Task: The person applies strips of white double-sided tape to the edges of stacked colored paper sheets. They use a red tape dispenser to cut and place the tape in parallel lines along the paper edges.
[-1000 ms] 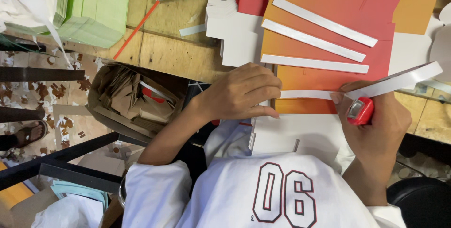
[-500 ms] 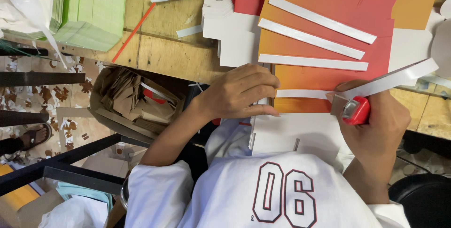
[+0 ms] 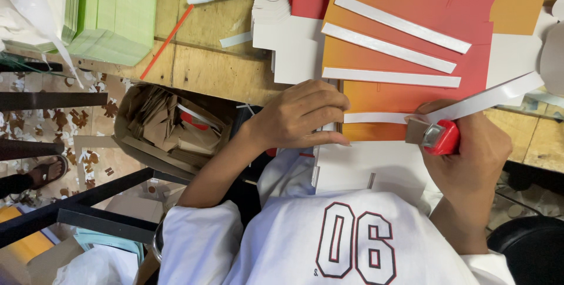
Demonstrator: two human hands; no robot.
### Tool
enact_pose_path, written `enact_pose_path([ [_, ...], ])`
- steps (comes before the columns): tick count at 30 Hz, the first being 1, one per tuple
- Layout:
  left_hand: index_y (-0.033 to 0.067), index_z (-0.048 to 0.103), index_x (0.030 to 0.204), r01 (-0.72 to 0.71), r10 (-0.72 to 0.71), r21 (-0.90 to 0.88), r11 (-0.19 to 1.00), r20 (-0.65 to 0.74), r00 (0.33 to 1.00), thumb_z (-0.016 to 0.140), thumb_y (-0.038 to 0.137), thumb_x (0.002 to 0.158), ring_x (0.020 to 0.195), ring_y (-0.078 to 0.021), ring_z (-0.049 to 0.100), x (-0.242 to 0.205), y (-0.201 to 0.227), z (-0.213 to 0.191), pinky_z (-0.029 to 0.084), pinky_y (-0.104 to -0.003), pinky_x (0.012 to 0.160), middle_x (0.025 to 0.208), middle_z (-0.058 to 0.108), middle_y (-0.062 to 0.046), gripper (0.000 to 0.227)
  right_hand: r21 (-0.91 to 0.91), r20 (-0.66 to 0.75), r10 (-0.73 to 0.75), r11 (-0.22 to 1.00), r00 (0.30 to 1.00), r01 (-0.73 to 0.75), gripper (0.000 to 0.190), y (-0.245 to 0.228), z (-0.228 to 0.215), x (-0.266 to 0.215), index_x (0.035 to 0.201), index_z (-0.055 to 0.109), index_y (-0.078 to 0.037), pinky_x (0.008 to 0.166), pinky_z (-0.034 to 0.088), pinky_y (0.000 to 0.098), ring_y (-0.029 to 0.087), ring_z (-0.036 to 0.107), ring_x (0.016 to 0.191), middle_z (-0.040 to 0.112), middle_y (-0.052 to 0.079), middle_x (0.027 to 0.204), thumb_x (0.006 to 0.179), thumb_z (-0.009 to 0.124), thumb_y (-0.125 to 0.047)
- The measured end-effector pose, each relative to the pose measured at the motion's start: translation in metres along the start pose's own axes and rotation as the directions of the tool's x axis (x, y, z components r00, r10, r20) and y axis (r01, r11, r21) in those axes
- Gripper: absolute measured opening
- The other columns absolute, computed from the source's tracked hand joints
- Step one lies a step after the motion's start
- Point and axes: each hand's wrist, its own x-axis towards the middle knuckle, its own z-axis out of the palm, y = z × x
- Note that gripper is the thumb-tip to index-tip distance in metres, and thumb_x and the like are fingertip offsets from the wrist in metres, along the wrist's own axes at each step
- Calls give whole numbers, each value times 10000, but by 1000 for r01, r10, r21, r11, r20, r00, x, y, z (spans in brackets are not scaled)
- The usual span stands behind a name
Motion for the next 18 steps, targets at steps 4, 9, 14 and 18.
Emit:
enact_pose_path([
  [4, -7, 605, 906, 6, -6, -8, 1000, 15, 1000, 798, 213, 960, 873, -300, 598, -1, 0, 1, 547, -391, 810, 1007, 611, -148, 298, 22, -32, 46, 999, 998, -45, 151, 3, 0, -3, 1122, 690, -11, 716, 386, 351, 236, 386, 722, 583, 59, 876, 1017, 784, 41],
  [9, -15, 606, 897, 4, -4, -10, 1000, -12, 1000, 826, 205, 939, 857, -314, 606, -2, 0, 3, 569, -404, 796, 1017, 617, -161, 313, 47, 2, -26, 999, 1000, 26, 79, -1, 0, 2, 1085, 687, 11, 677, 372, 364, 249, 436, 693, 625, 107, 886, 1053, 635, 61],
  [14, -13, 603, 895, 3, -3, -17, 1000, -16, 1000, 822, 199, 939, 855, -315, 606, -2, -1, 3, 571, -401, 788, 1011, 616, -162, 308, 13, -5, -23, 1000, 1000, 23, 90, 5, 2, -1, 1091, 690, -11, 674, 362, 368, 260, 423, 688, 590, 106, 851, 1043, 699, 64],
  [18, -19, 595, 903, 15, -15, -33, 999, -16, 1000, 821, 201, 938, 858, -317, 602, -2, -1, 4, 566, -409, 792, 1017, 611, -163, 317, -13, -11, -3, 1000, 1000, 3, 161, 8, 2, -4, 1107, 708, -18, 658, 349, 388, 271, 407, 674, 565, 111, 825, 1000, 625, 68],
])
